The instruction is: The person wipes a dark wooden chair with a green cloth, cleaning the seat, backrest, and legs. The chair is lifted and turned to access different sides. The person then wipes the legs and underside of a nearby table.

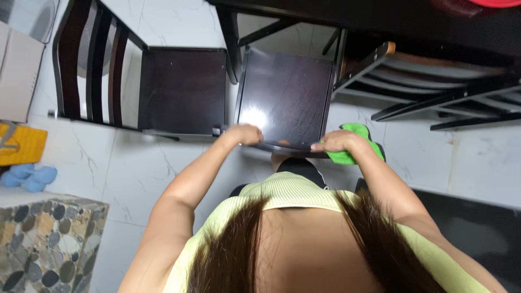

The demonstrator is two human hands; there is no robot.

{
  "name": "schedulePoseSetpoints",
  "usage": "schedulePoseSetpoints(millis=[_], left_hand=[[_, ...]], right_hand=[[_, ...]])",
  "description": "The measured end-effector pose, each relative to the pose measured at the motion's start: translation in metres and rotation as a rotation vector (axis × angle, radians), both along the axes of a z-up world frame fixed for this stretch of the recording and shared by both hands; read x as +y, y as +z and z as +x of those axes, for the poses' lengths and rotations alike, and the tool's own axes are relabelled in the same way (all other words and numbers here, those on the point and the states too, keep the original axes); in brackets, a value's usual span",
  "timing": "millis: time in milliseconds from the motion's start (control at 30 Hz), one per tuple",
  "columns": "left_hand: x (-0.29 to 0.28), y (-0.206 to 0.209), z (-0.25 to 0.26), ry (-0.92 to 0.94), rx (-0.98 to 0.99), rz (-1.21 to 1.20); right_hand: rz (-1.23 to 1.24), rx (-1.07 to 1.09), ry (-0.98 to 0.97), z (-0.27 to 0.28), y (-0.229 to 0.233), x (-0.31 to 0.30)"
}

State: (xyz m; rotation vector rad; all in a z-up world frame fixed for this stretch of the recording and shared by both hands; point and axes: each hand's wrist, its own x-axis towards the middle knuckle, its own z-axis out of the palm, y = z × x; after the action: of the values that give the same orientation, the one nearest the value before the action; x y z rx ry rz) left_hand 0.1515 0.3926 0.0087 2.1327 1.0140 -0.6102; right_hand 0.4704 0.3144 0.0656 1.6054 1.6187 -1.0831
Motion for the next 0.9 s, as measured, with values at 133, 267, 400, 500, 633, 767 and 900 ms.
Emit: schedulePoseSetpoints(millis=[133, 267, 400, 500, 633, 767, 900], left_hand=[[0.035, -0.009, 0.008, 0.092, -0.038, -0.038], [0.051, 0.0, 0.013, 0.184, 0.022, -0.073], [0.068, 0.007, 0.024, 0.155, 0.017, -0.106], [0.08, 0.005, 0.029, 0.093, -0.008, -0.044], [0.108, 0.001, 0.04, 0.092, -0.001, 0.0], [0.134, 0.01, 0.048, 0.135, 0.027, -0.04], [0.175, 0.013, 0.065, 0.05, -0.018, 0.042]], right_hand=[[-0.026, -0.038, 0.086, 0.019, 0.004, 0.061], [-0.104, -0.017, 0.154, 0.025, 0.004, 0.094], [-0.086, -0.008, 0.084, 0.038, -0.006, 0.093], [-0.104, 0.033, 0.008, 0.047, -0.022, 0.091], [-0.079, 0.068, -0.039, 0.055, -0.045, 0.1], [-0.021, 0.01, -0.016, 0.057, -0.044, 0.121], [0.049, -0.072, -0.004, 0.071, -0.025, 0.157]])
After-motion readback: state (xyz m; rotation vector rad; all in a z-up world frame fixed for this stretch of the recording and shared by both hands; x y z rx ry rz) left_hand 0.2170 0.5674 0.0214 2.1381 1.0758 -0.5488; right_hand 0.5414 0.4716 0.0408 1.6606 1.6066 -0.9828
